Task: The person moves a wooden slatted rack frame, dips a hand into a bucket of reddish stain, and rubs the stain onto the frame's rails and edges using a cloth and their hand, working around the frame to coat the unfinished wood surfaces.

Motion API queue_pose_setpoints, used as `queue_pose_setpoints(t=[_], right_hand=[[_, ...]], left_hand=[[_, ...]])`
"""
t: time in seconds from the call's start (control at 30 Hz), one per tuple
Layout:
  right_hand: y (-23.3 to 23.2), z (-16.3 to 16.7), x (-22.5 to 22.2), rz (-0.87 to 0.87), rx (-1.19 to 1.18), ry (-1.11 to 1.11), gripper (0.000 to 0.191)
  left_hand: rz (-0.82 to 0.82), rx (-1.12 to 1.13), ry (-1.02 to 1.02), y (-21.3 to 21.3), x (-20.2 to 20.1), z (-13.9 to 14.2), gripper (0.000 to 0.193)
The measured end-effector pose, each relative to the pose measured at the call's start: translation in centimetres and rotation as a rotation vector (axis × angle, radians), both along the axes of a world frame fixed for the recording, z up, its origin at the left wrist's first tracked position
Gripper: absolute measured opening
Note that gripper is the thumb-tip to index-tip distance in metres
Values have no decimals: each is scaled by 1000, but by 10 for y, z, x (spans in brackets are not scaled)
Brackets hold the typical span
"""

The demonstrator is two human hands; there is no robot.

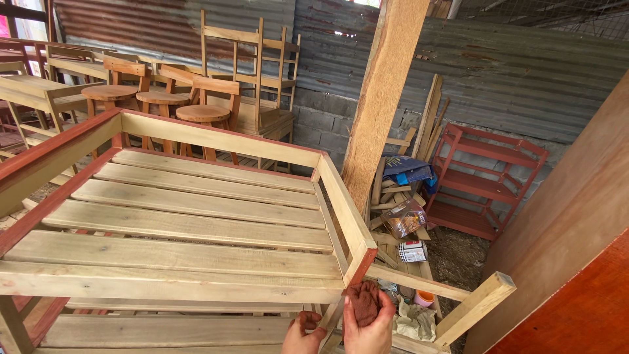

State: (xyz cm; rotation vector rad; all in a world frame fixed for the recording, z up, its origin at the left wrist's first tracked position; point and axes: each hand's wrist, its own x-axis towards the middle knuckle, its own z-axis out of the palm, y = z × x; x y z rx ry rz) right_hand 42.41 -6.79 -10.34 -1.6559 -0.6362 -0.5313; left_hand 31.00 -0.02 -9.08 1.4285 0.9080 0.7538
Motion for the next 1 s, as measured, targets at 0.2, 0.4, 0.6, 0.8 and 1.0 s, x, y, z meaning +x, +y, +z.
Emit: queue_pose_setpoints(t=[0.2, 0.4, 0.6, 0.8, 1.0], right_hand=[[1, 85, 15, -146, 69, -274, 73], [6, 111, 17, -75, 226, -347, 68], [9, 10, -10, -117, 34, -271, 74], [-3, -68, -46, -37, -223, -79, 79], [-12, -48, -39, -49, -268, -27, 75]], left_hand=[[-47, -79, 76, 4, -1, -1, 41], [-90, -96, 41, 4, -2, -13, 37], [-68, -53, -22, 1, -9, -32, 33], [144, -1, -102, -3, -12, -43, 33], [135, -108, -142, -3, -13, -48, 35]])
